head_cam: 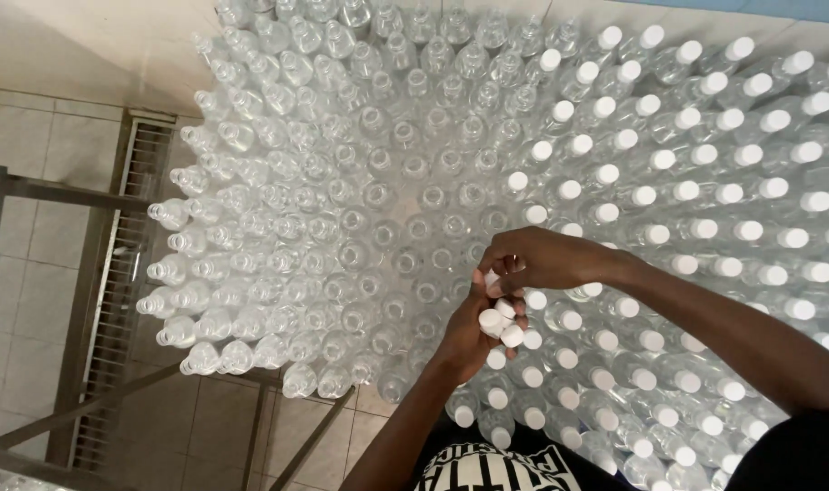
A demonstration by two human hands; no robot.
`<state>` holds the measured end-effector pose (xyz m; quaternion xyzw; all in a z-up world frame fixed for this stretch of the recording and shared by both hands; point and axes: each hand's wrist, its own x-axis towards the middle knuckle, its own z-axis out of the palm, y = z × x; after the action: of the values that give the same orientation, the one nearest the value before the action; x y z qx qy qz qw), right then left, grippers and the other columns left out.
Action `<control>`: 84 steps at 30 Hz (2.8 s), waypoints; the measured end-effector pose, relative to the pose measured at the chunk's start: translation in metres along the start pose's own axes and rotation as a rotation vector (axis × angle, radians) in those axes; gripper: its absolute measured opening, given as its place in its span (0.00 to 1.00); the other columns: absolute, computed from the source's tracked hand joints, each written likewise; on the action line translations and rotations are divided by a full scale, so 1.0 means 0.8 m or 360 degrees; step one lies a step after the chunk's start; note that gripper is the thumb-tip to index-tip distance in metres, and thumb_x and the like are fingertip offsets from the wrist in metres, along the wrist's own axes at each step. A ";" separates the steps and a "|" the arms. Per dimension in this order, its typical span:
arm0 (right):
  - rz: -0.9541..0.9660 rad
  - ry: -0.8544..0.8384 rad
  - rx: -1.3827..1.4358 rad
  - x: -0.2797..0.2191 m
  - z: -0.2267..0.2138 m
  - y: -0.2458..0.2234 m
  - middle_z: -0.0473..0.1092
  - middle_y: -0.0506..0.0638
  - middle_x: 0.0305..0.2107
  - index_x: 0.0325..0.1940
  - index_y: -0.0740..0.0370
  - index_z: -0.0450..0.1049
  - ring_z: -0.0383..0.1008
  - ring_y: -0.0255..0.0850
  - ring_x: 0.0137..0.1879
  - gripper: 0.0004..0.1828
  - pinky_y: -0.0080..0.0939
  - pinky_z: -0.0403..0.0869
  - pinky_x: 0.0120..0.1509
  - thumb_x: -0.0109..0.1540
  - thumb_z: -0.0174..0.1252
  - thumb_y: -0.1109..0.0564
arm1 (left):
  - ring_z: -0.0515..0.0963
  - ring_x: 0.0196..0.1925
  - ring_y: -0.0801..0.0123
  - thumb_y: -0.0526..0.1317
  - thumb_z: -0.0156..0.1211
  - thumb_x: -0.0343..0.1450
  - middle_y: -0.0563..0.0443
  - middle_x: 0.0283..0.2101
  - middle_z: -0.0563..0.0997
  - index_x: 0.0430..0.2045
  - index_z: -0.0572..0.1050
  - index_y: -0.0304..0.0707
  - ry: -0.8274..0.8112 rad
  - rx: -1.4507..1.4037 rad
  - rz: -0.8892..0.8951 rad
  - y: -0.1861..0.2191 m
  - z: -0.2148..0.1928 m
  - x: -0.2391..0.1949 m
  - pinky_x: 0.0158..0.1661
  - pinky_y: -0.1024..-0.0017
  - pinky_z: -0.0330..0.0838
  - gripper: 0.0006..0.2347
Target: The person repeatedly picks white bottle caps from a blue basin and screws them onto the tops of numerous clear plastic bottles arranged on a table. The person handles the caps and bottles by hand, moving across the table to cap different bottles.
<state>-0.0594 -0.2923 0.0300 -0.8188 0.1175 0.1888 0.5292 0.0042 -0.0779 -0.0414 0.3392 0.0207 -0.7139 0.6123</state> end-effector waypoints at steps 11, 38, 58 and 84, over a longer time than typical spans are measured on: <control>-0.0206 0.1524 -0.0705 0.097 -0.292 0.224 0.76 0.58 0.45 0.58 0.67 0.84 0.75 0.50 0.47 0.15 0.52 0.74 0.49 0.73 0.77 0.56 | 0.79 0.35 0.70 0.45 0.66 0.73 0.47 0.38 0.82 0.54 0.78 0.37 0.0208 0.0094 0.0105 0.023 0.003 -0.034 0.34 0.73 0.77 0.18; 0.0528 0.1051 -0.0598 0.138 -0.358 0.239 0.79 0.55 0.57 0.64 0.46 0.82 0.67 0.70 0.73 0.18 0.96 0.33 0.72 0.76 0.58 0.41 | 0.84 0.57 0.59 0.45 0.70 0.74 0.49 0.45 0.81 0.31 0.75 0.44 0.0289 -0.0261 0.0434 -0.010 -0.030 -0.027 0.55 0.66 0.82 0.09; -0.0267 0.0359 -0.0200 0.029 -0.089 -0.003 0.80 0.49 0.57 0.56 0.52 0.81 0.84 0.41 0.53 0.12 0.43 0.84 0.54 0.69 0.60 0.57 | 0.82 0.53 0.58 0.50 0.66 0.75 0.53 0.46 0.77 0.37 0.71 0.45 0.0131 -0.0381 0.0586 0.008 -0.010 -0.014 0.49 0.65 0.80 0.13; 0.0240 0.0821 -0.0234 0.193 -0.348 0.206 0.81 0.53 0.42 0.62 0.54 0.84 0.78 0.46 0.54 0.14 0.58 0.69 0.65 0.77 0.63 0.47 | 0.73 0.30 0.73 0.50 0.56 0.79 0.48 0.36 0.75 0.37 0.74 0.35 0.0606 -0.0073 0.0491 0.002 -0.038 -0.083 0.20 0.74 0.64 0.15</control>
<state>0.0662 -0.6126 -0.0701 -0.8650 0.2950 0.0211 0.4054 0.0207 -0.0075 -0.0304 0.4529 0.0999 -0.5344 0.7066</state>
